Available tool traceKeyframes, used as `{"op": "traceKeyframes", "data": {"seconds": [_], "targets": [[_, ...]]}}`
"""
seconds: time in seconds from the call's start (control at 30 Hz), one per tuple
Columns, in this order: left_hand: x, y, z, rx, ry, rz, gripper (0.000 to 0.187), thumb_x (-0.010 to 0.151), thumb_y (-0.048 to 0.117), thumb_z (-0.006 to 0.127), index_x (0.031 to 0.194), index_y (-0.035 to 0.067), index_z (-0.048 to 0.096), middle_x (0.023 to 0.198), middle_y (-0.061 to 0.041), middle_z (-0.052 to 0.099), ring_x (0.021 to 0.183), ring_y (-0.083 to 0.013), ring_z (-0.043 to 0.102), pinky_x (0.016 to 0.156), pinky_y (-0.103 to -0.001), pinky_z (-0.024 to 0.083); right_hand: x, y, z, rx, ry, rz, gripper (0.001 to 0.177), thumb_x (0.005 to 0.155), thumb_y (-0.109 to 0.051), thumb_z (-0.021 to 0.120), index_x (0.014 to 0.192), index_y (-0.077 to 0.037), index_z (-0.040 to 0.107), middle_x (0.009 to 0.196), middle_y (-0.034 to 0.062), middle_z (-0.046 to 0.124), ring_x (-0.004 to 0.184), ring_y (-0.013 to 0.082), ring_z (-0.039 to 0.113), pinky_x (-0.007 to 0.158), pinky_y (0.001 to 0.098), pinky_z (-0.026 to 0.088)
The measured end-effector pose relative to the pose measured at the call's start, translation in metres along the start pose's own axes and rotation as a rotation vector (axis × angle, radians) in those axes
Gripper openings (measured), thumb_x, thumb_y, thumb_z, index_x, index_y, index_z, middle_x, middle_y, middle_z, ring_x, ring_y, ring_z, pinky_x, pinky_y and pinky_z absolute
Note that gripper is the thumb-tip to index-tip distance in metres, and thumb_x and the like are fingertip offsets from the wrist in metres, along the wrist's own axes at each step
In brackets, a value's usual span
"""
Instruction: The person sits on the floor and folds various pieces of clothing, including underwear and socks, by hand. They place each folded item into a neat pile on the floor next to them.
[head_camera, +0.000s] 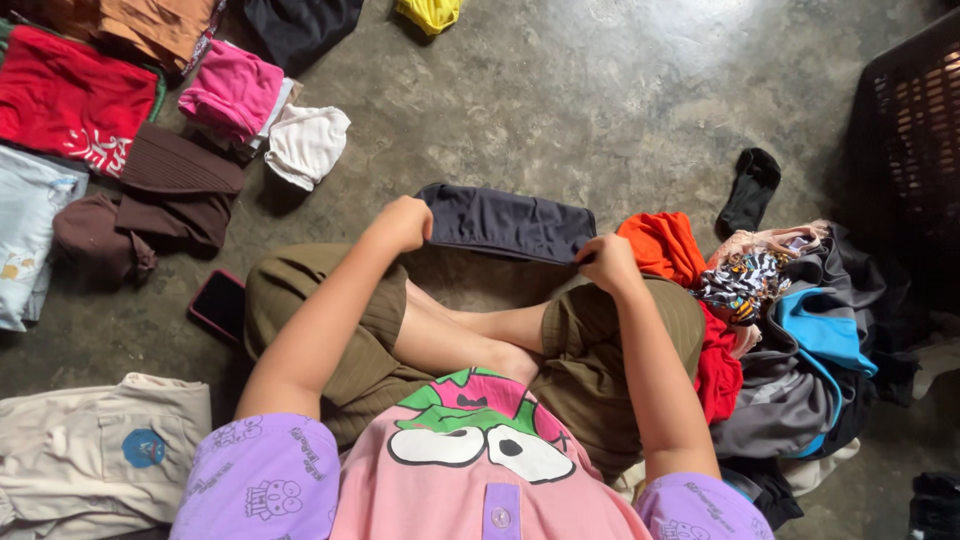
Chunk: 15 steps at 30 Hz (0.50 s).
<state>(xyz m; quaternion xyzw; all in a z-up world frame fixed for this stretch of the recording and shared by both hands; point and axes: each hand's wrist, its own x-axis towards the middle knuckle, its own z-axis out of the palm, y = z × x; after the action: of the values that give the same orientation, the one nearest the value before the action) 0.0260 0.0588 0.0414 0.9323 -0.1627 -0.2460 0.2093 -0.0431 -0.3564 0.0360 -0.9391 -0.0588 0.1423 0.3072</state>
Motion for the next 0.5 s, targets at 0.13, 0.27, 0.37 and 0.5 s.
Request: {"op": "traceKeyframes", "data": {"seconds": [0.13, 0.27, 0.37, 0.5], "targets": [[0.003, 0.022, 0.031, 0.362, -0.325, -0.096, 0.023, 0.064, 0.006, 0.081, 0.087, 0.005, 0.079, 0.098, -0.022, 0.075, 0.095, -0.0319, 0.074, 0.084, -0.039, 0.059, 0.000, -0.027, 0.007, -0.301, -0.177, 0.210, 0.028, 0.064, -0.005, 0.079, 0.088, -0.018, 0.085, 0.090, 0.0126, 0.075, 0.088, 0.0335, 0.071, 0.080, 0.0467, 0.056], [0.012, 0.063, 0.064, 0.201, -0.084, -0.067, 0.038, 0.070, 0.006, 0.079, 0.107, 0.013, 0.075, 0.117, -0.016, 0.068, 0.108, -0.0403, 0.067, 0.086, -0.051, 0.058, 0.014, -0.060, 0.039, -0.357, -0.092, 0.304, 0.010, 0.085, -0.020, 0.075, 0.088, -0.010, 0.077, 0.097, 0.0177, 0.075, 0.095, 0.0379, 0.072, 0.078, 0.0507, 0.057], [0.018, 0.098, 0.091, 0.212, 0.108, 0.057, 0.035, 0.083, 0.011, 0.073, 0.117, 0.018, 0.070, 0.125, -0.010, 0.062, 0.119, -0.0362, 0.062, 0.091, -0.050, 0.057, 0.027, -0.079, 0.093, -0.294, -0.164, 0.203, 0.024, 0.073, -0.010, 0.075, 0.097, -0.010, 0.073, 0.104, 0.0171, 0.073, 0.101, 0.0377, 0.070, 0.085, 0.0466, 0.057], [0.023, 0.111, 0.100, 0.286, 0.142, -0.102, 0.056, 0.077, 0.018, 0.076, 0.129, 0.033, 0.061, 0.135, -0.006, 0.047, 0.125, -0.0372, 0.047, 0.096, -0.059, 0.050, 0.032, -0.072, 0.142, -0.084, 0.059, 0.211, 0.034, 0.077, -0.010, 0.072, 0.109, -0.003, 0.065, 0.110, 0.0233, 0.065, 0.099, 0.0443, 0.064, 0.087, 0.0504, 0.052]]}}
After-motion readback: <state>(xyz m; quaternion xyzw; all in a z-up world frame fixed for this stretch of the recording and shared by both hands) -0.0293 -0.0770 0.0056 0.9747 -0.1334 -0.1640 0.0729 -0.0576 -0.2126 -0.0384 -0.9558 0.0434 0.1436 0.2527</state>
